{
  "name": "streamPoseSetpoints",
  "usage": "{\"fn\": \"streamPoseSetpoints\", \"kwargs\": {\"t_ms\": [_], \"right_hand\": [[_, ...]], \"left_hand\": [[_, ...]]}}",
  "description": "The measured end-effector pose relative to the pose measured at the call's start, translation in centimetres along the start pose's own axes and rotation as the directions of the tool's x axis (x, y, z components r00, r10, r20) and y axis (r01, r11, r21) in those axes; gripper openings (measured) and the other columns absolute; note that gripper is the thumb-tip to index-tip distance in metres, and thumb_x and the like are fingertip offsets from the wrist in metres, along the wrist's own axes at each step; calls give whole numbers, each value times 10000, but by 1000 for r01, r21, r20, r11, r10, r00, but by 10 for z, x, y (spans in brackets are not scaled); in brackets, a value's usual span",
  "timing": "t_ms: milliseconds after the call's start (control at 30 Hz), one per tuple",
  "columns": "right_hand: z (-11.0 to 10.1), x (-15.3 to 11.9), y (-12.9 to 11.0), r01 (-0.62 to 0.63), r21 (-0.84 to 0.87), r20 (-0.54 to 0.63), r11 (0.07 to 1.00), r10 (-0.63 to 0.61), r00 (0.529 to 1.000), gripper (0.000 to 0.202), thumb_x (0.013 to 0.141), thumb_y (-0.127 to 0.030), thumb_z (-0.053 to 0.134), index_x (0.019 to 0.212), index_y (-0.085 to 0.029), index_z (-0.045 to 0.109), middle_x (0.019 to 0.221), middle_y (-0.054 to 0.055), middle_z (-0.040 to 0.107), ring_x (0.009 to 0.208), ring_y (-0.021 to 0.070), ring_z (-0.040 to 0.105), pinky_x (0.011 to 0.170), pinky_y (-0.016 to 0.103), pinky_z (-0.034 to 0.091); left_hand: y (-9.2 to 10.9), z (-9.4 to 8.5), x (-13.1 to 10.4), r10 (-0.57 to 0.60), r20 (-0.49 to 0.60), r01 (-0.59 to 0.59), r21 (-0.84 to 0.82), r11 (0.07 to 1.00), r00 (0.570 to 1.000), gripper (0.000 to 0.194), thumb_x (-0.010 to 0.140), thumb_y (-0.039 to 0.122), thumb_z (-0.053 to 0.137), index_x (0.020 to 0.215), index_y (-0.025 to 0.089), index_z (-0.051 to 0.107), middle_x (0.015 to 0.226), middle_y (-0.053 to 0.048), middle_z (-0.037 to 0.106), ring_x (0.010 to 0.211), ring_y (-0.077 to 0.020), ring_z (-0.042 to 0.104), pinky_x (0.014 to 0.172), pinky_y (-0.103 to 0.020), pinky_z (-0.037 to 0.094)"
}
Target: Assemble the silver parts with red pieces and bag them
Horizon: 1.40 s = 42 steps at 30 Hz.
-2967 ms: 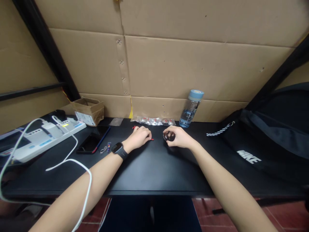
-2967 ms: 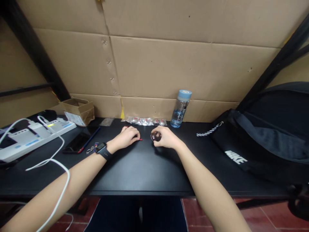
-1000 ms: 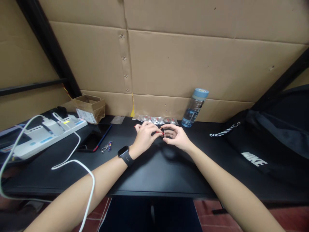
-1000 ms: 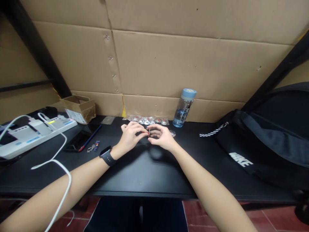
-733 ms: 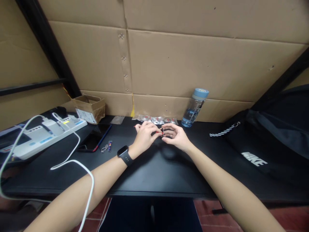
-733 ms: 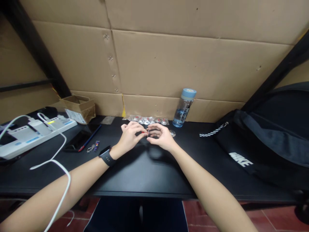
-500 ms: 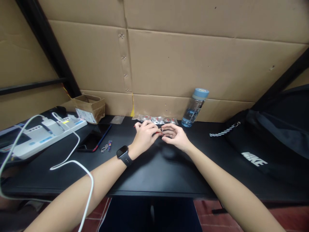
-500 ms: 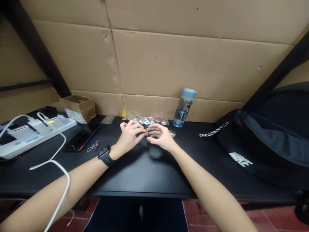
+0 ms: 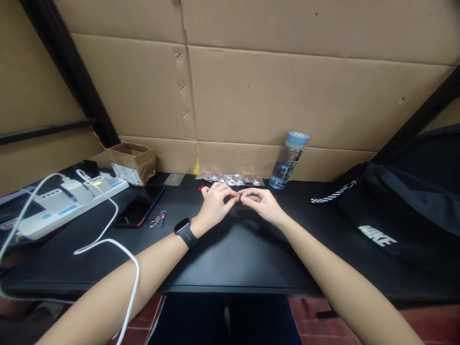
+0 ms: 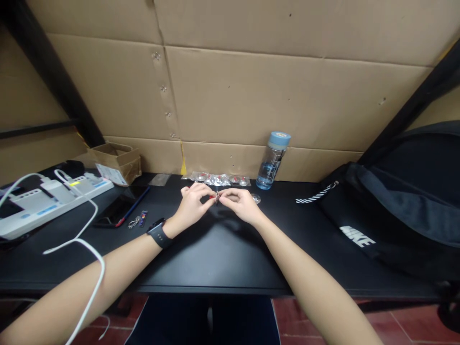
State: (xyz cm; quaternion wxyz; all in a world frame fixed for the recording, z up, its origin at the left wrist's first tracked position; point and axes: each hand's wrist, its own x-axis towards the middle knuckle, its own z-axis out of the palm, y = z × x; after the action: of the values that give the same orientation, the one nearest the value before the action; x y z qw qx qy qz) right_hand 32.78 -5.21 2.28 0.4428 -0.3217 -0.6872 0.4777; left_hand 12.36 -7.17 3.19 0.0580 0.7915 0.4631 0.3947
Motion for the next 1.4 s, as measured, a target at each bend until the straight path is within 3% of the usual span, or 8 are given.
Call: {"fn": "streamPoseSetpoints", "kwargs": {"t_ms": [167, 333, 433, 600, 733, 900, 1167, 1400], "right_hand": [[-1, 0, -2, 89, -184, 14, 979, -87, 996, 209, 894, -402, 695, 868, -199, 733, 1159, 93, 722, 1053, 238, 703, 964, 396, 552], [1, -1, -5, 222, -424, 39, 878, -227, 973, 163, 921, -323, 635, 838, -223, 734, 1117, 83, 705, 1047, 239, 669, 882, 375, 547], [0, 0, -7, 221, -458, 41, 861, -228, 973, 138, 900, -283, 635, 826, -215, 731, 1138, 88, 674, 1034, 231, 660, 868, 363, 536], [-5, 1, -6, 229, -515, 35, 826, -247, 968, 101, 865, -237, 653, 790, -208, 715, 1175, 89, 627, 1111, 237, 628, 985, 387, 484], [-7, 1, -3, 261, -530, 68, 807, -267, 961, 91, 864, -225, 653, 797, -216, 715, 1182, 79, 615, 1124, 236, 617, 1028, 403, 462], [-6, 1, -2, 261, -545, 68, 797, -268, 961, 81, 845, -204, 659, 776, -213, 701, 1199, 87, 600, 1153, 246, 602, 1041, 416, 453], [-11, 1, -5, 234, -580, 53, 780, -250, 967, 86, 803, -175, 674, 722, -199, 689, 1208, 89, 597, 1152, 255, 600, 1026, 414, 445], [-13, 0, -1, 221, -614, 105, 758, -199, 974, 75, 811, -180, 686, 742, -199, 709, 1201, 83, 595, 1114, 245, 600, 1034, 425, 441]], "left_hand": [[-2, 0, 0, 25, 10, -25, 3, 1000, 1000, 125, 945, 305, 650, 899, 261, 757, 1014, -25, 741, 1041, -238, 579, 878, -408, 287], [-5, 2, 0, 60, 60, -60, 6, 998, 996, 137, 953, 292, 627, 905, 250, 748, 1008, -38, 737, 1039, -242, 577, 883, -408, 304], [-7, 1, 1, 100, 92, -99, -11, 995, 991, 117, 959, 283, 610, 938, 245, 719, 1053, -38, 726, 1077, -242, 577, 907, -406, 324], [-7, -3, 1, 118, 126, -102, -132, 986, 985, 234, 1002, 269, 493, 1207, 265, 606, 1245, -59, 646, 1183, -236, 558, 952, -391, 398], [-2, -4, -1, 145, 151, -130, -105, 986, 978, 360, 941, 379, 610, 1290, 294, 579, 1326, -71, 595, 1242, -276, 523, 1004, -420, 402], [-7, 2, -2, 138, 182, -133, -37, 990, 974, 259, 910, 328, 642, 1165, 288, 664, 1281, -52, 609, 1194, -267, 527, 981, -412, 397], [-17, 13, -3, 104, 293, -101, -24, 995, 951, 168, 905, 416, 674, 1039, 340, 741, 1223, -13, 642, 1169, -275, 506, 980, -448, 367], [-17, 19, -3, 84, 265, -62, -90, 994, 961, 165, 934, 392, 640, 1013, 297, 750, 1168, -26, 676, 1132, -252, 540, 996, -432, 377]]}}
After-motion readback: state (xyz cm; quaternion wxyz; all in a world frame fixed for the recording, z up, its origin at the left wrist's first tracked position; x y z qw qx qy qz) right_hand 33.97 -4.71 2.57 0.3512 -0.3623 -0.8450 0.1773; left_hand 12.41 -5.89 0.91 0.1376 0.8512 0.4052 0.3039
